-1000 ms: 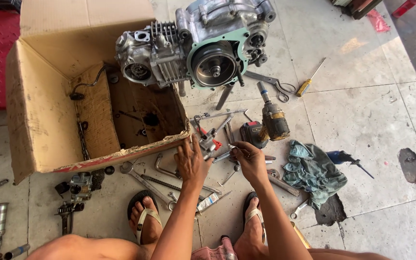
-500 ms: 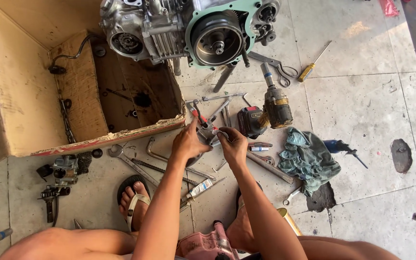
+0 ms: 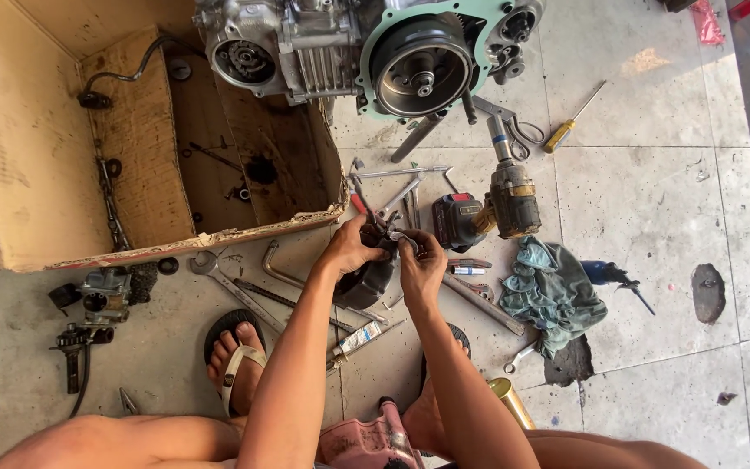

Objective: Repairing a motorcycle engine by assembling internal components and applying sealant

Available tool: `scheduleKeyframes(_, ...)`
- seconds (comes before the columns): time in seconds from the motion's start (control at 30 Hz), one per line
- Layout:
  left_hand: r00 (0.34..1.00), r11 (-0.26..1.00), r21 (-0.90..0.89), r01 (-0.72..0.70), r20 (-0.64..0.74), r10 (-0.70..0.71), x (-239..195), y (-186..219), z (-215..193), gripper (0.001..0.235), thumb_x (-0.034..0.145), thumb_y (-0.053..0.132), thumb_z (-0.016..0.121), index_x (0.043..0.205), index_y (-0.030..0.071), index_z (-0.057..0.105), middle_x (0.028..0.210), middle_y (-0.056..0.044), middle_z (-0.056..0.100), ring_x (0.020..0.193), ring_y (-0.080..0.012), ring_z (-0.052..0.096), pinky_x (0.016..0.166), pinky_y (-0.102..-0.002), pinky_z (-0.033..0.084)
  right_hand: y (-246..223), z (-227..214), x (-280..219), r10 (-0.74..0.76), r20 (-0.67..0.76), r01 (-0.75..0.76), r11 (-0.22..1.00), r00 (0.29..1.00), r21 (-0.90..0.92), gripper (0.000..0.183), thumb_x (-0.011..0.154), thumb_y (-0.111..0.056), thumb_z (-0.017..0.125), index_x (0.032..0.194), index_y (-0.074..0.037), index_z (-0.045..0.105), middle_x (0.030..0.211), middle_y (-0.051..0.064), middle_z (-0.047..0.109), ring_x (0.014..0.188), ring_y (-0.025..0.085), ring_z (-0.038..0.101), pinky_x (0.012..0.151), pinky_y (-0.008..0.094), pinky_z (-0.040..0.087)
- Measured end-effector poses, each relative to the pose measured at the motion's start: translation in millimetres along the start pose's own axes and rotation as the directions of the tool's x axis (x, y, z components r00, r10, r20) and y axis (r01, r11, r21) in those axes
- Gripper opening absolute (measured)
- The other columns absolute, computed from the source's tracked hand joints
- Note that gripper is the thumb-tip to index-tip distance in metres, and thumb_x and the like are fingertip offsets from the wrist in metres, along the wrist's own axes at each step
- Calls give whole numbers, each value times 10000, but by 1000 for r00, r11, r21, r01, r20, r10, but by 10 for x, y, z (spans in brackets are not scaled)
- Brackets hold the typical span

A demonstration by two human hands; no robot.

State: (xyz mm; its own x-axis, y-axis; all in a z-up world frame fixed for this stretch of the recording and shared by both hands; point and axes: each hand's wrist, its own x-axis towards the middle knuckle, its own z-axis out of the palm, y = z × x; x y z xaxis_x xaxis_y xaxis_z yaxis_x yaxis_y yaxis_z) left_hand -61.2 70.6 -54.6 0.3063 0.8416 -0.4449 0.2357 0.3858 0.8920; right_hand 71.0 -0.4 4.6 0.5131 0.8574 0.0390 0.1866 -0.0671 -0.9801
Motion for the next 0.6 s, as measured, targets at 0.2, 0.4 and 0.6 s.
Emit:
scheduleKeyframes(0.2, 998, 997, -61, 47, -49, -50, 65, -234, -26, 510, 609, 227, 916, 1087, 224, 740, 1066, -82, 740, 1089, -262, 692, 974, -417, 531, 116, 66, -76, 148, -69, -134, 976, 987, 174, 128, 878, 9, 746, 1005, 20, 736, 855, 117, 711, 777, 145, 649, 720, 336, 601)
scheduleKeyframes(0.4, 996, 995, 80, 57, -72, -52, 42, -180, -54, 291, 918, 305, 686, 1112, 105, 768, 1151, -185, 746, 1211, -370, 650, 1036, -489, 502, 233, 127, -149, 214, -101, -177, 942, 972, 286, 139, 892, 9, 746, 1022, 45, 710, 873, 120, 697, 787, 153, 673, 748, 326, 614)
scheduleKeyframes(0.6, 985, 999, -42, 6, -173, -13, -170, -335, 227, 146, 937, 214, 686, 1037, 231, 791, 1017, -54, 772, 1070, -252, 712, 953, -406, 537, 776, 28, -78, 370, -142, -262, 835, 918, 483, 160, 900, 43, 729, 1045, 40, 662, 973, 161, 680, 835, 238, 723, 803, 435, 661)
